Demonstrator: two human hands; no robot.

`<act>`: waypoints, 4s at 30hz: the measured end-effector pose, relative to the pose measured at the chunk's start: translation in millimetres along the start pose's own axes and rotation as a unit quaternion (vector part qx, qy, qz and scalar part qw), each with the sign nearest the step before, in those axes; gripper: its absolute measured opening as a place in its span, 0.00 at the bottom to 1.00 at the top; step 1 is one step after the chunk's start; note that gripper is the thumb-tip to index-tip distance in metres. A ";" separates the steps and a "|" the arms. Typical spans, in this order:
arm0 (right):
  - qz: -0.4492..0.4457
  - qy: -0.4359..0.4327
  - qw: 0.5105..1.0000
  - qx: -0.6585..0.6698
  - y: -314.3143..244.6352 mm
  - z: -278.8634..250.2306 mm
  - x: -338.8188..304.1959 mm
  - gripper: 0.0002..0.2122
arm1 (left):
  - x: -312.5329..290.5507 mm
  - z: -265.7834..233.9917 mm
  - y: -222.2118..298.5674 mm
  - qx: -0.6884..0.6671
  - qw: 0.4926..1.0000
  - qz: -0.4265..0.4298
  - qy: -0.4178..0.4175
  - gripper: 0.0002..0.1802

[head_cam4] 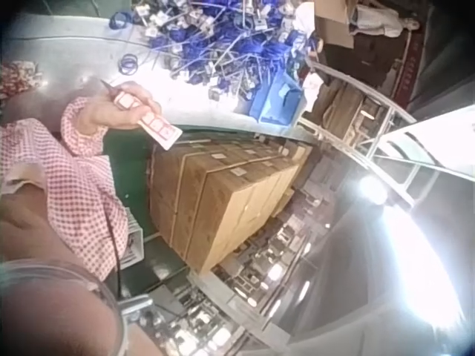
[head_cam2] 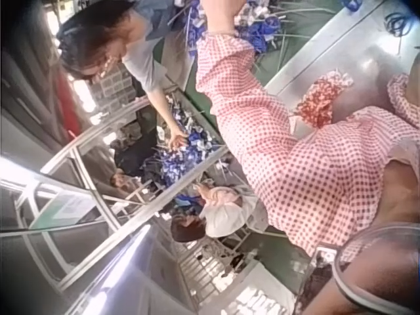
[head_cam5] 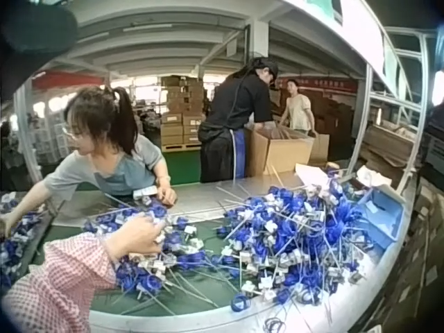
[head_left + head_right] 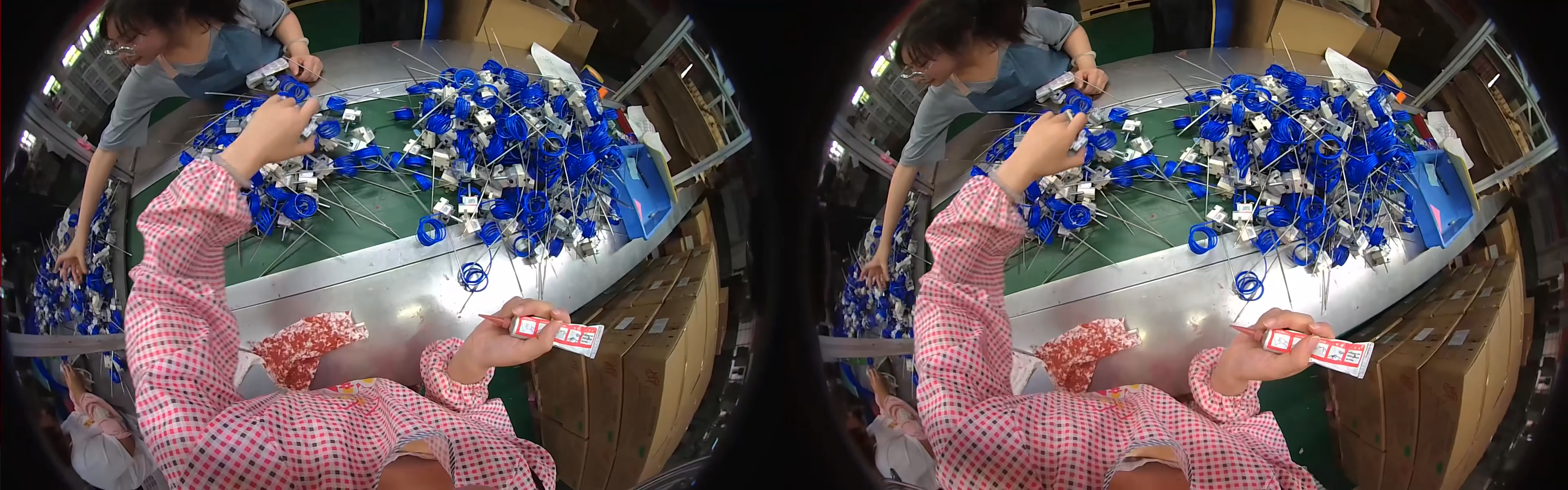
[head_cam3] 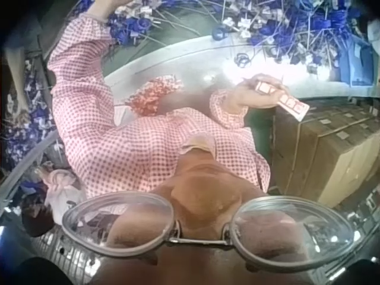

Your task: Applying sealant or adhesive from a tube to small electronic components on an assembly line.

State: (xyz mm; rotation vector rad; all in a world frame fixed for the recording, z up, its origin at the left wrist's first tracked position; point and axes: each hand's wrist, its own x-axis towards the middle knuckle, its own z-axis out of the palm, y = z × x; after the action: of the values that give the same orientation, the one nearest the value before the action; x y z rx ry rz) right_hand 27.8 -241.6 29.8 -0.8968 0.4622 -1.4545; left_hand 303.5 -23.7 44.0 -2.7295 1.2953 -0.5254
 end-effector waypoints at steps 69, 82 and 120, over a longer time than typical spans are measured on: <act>0.049 -0.142 0.989 0.000 13.8 -1.5 -58.0 0.15 | -349.3 -14.5 68.2 -0.871 0.022 0.021 0.490 0.25; 0.057 -0.044 0.996 0.050 19.1 2.6 -45.3 0.15 | -451.7 -149.4 -96.7 -0.634 0.399 0.099 0.655 0.10; 0.068 -0.163 0.980 0.094 -11.0 39.9 -39.2 0.09 | -250.1 -86.9 166.8 -0.823 0.457 -0.259 0.216 0.26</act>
State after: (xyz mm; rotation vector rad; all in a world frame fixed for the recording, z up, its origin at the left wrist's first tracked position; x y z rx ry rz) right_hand 46.4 -192.9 52.9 -0.9119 0.1362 -1.1773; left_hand 4.9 67.2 22.1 -5.0124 1.1024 0.6622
